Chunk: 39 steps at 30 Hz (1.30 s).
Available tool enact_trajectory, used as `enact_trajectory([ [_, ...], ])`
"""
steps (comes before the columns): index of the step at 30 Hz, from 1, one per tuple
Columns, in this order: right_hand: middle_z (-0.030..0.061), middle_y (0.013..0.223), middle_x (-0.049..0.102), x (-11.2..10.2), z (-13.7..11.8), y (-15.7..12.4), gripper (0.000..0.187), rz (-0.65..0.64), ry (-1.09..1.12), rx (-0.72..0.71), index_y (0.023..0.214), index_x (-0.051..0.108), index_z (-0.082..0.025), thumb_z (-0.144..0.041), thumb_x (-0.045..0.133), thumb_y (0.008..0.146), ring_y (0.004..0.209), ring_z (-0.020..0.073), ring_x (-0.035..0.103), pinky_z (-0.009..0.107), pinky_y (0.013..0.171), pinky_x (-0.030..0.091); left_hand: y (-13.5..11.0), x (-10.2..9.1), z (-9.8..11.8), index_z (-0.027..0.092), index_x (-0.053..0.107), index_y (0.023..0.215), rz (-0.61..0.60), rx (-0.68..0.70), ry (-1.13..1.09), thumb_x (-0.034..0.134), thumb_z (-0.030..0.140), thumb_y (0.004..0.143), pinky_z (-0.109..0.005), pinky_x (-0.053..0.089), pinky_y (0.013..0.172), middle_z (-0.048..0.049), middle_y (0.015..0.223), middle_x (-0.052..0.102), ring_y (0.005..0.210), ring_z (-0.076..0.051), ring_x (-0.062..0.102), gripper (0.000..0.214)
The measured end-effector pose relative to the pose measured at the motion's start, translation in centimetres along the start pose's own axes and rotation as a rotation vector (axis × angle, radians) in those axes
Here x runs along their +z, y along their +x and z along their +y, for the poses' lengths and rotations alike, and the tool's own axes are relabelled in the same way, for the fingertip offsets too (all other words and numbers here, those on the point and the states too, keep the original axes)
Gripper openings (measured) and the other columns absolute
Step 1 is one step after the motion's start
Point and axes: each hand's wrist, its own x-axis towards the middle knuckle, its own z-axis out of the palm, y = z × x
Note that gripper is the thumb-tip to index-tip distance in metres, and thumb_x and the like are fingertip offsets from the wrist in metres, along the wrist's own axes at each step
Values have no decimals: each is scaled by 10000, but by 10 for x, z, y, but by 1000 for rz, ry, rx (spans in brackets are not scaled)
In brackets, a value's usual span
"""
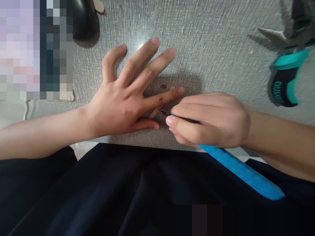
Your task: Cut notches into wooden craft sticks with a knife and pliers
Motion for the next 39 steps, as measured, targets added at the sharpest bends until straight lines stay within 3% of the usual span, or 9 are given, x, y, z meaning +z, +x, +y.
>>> enact_trajectory([
  [7, 9, 868, 689, -3, 3, 9, 246, -18, 65, -72, 1303, 753, -204, -117, 566, 1169, 775, 208, 618, 365, 695, 488, 23, -8, 21, 525, 709, 1650, 78, -183, -100, 717, 863, 1038, -1012, 372, 1286, -41, 1921, 509, 1860, -598, 294, 699],
  [11, 18, 834, 646, -7, -2, 10, 313, -78, 65, -29, 1231, 792, -216, -137, 491, 1194, 775, 211, 596, 380, 718, 488, 27, -9, 24, 529, 700, 1659, 72, -176, -103, 738, 842, 1038, -1010, 377, 1288, -40, 1926, 504, 1865, -599, 282, 696],
  [15, 12, 807, 611, -11, -4, 13, 324, -89, 81, -1, 1172, 800, -221, -140, 488, 1201, 767, 206, 579, 380, 704, 478, 12, -8, 19, 541, 673, 1689, 46, -147, -72, 746, 771, 1073, -1018, 354, 1312, -45, 1911, 536, 1868, -588, 297, 661],
  [19, 13, 818, 615, -13, -1, 12, 342, -90, 117, 4, 1172, 791, -218, -151, 460, 1219, 772, 202, 574, 373, 700, 478, -2, -7, 12, 561, 548, 1792, 26, -55, 14, 696, 683, 1145, -1018, 271, 1375, -66, 1875, 597, 1883, -542, 309, 675],
  [24, 17, 819, 617, -12, 2, 9, 355, -74, 130, -20, 1179, 785, -213, -138, 439, 1212, 765, 211, 581, 375, 685, 484, -2, -7, 11, 576, 511, 1811, 9, -22, 28, 688, 668, 1160, -995, 266, 1407, -60, 1905, 568, 1895, -514, 301, 681],
  [30, 10, 872, 655, -9, 4, 3, 240, -29, 143, -38, 1221, 772, -231, -150, 551, 1176, 785, 199, 613, 350, 702, 504, 0, -8, 10, 587, 571, 1767, -7, -37, -4, 696, 719, 1140, -1007, 282, 1390, -38, 1927, 539, 1891, -538, 293, 652],
  [35, 9, 872, 652, -9, 3, 1, 305, -75, 92, -29, 1280, 764, -241, -147, 487, 1195, 799, 201, 619, 354, 712, 503, -1, -9, 9, 583, 566, 1773, -2, -4, 33, 670, 736, 1151, -1010, 283, 1385, -39, 1926, 541, 1893, -533, 292, 649],
  [39, 9, 863, 640, -7, 5, 2, 282, -43, 104, -59, 1288, 753, -228, -139, 504, 1190, 790, 210, 599, 357, 707, 478, -2, -8, 8, 572, 573, 1771, 15, -3, 25, 652, 784, 1141, -1027, 269, 1374, -44, 1960, 488, 1881, -553, 309, 670],
])
